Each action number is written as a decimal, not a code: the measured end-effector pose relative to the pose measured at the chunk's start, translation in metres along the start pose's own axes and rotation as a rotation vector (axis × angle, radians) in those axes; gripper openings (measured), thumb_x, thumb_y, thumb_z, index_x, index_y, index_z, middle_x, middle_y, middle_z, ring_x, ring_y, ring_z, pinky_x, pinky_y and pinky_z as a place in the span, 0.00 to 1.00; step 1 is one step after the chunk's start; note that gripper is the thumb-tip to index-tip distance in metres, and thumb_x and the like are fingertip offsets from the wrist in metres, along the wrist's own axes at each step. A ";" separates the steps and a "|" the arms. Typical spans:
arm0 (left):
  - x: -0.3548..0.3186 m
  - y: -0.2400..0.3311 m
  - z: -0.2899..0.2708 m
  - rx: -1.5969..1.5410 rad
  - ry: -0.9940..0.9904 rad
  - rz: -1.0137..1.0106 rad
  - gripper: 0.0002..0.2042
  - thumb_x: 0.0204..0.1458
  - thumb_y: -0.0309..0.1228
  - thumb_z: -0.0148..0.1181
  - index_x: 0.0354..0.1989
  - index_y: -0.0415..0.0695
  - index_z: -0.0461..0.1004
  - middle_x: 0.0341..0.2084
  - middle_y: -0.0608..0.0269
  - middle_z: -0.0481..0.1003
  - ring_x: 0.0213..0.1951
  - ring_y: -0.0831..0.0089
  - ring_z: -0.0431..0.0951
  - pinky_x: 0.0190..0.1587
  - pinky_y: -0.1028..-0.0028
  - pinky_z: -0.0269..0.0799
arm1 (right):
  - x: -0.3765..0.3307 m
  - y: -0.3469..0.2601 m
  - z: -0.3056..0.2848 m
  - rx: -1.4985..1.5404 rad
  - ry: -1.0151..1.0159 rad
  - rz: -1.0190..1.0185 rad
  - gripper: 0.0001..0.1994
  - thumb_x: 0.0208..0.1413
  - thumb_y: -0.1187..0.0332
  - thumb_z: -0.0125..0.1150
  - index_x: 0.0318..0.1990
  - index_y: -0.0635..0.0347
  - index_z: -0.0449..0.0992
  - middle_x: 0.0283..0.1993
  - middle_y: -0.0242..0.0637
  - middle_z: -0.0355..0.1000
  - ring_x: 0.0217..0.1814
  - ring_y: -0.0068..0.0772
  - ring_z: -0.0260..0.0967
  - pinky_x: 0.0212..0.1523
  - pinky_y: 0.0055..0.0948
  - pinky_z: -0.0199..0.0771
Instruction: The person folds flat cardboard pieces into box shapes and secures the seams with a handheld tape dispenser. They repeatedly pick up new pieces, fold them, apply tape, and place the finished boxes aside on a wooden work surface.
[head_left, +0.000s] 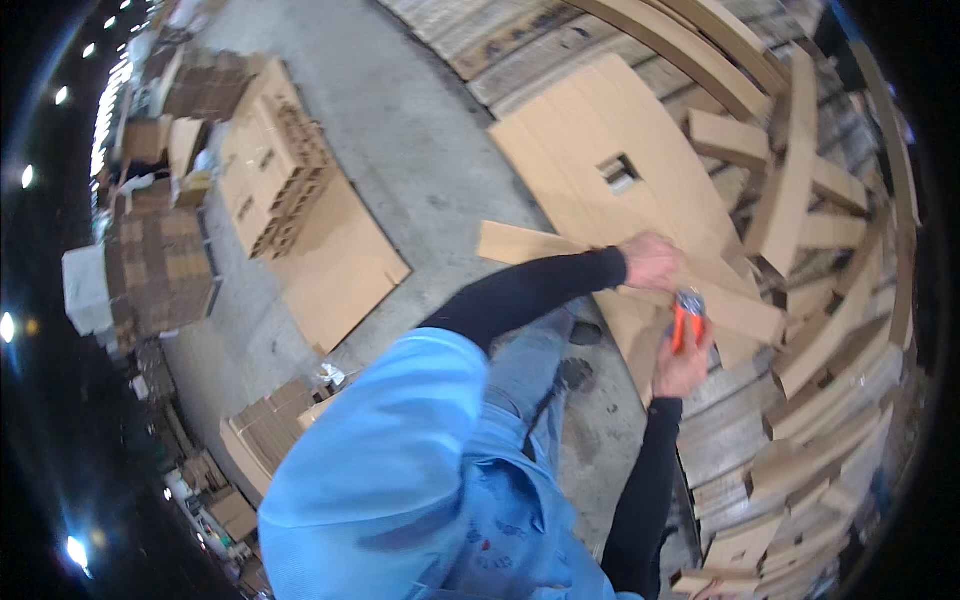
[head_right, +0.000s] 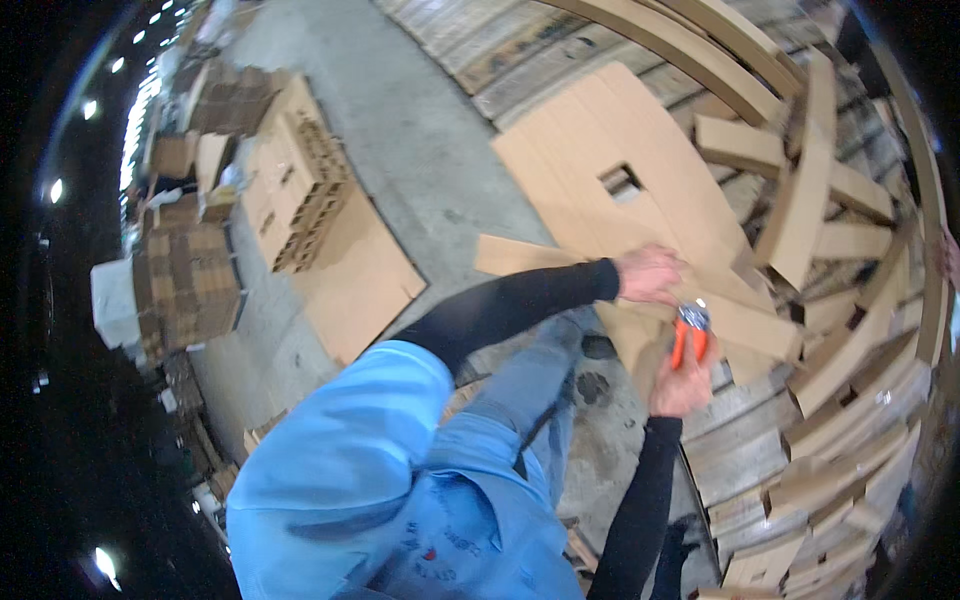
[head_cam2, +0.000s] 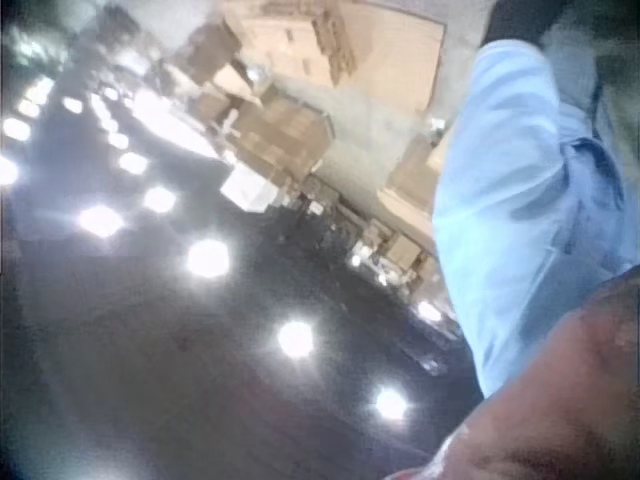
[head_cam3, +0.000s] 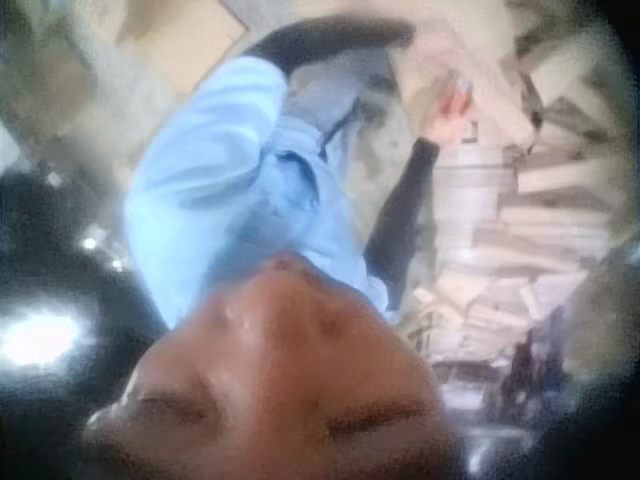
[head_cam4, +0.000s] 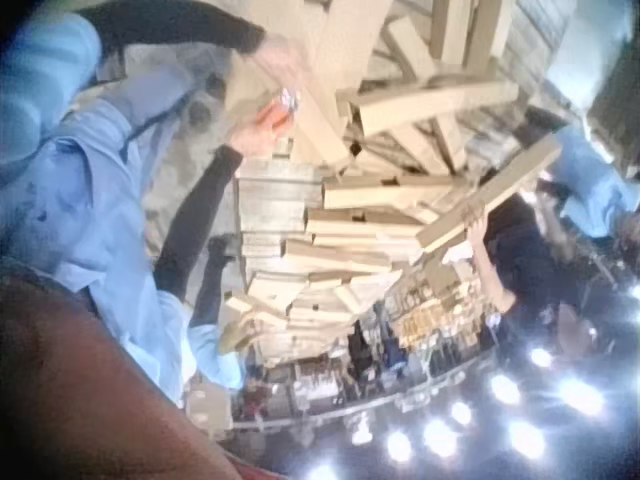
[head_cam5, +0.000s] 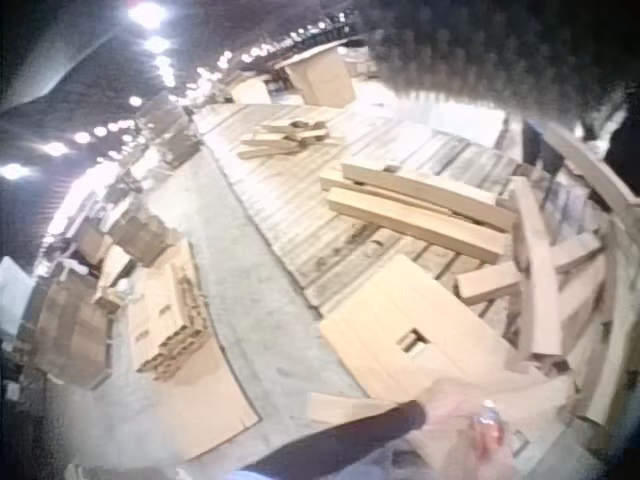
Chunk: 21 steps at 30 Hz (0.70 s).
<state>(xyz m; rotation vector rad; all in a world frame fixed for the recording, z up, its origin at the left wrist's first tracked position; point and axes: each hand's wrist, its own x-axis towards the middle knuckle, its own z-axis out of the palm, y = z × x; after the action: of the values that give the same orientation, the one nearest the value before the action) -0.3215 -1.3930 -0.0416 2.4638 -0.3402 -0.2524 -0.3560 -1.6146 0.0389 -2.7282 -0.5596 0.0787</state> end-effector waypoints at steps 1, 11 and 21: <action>-0.014 0.004 0.015 0.036 0.223 0.072 0.27 0.49 0.52 0.65 0.50 0.44 0.77 0.52 0.49 0.75 0.59 0.52 0.71 0.60 0.55 0.67 | 0.005 0.004 0.002 -0.037 0.011 -0.044 0.23 0.45 0.62 0.71 0.53 0.45 0.81 0.66 0.37 0.68 0.47 0.48 0.78 0.44 0.40 0.80; 0.001 0.029 -0.022 0.079 -0.143 -0.200 0.30 0.40 0.40 0.72 0.55 0.46 0.75 0.52 0.48 0.73 0.52 0.51 0.75 0.56 0.57 0.70 | -0.031 -0.003 -0.023 0.072 -0.122 0.070 0.27 0.42 0.73 0.68 0.56 0.48 0.78 0.69 0.39 0.62 0.44 0.48 0.75 0.43 0.40 0.79; -0.009 0.002 -0.020 0.095 0.021 -0.029 0.30 0.40 0.44 0.74 0.50 0.41 0.73 0.66 0.45 0.62 0.65 0.46 0.63 0.68 0.55 0.59 | -0.013 -0.002 -0.001 0.145 -0.070 0.076 0.27 0.42 0.73 0.68 0.55 0.46 0.78 0.67 0.37 0.62 0.46 0.47 0.74 0.43 0.42 0.79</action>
<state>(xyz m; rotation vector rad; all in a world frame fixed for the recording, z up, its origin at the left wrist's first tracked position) -0.3254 -1.3800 -0.0238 2.5644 -0.3138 -0.2273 -0.3687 -1.6185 0.0406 -2.6131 -0.4510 0.2263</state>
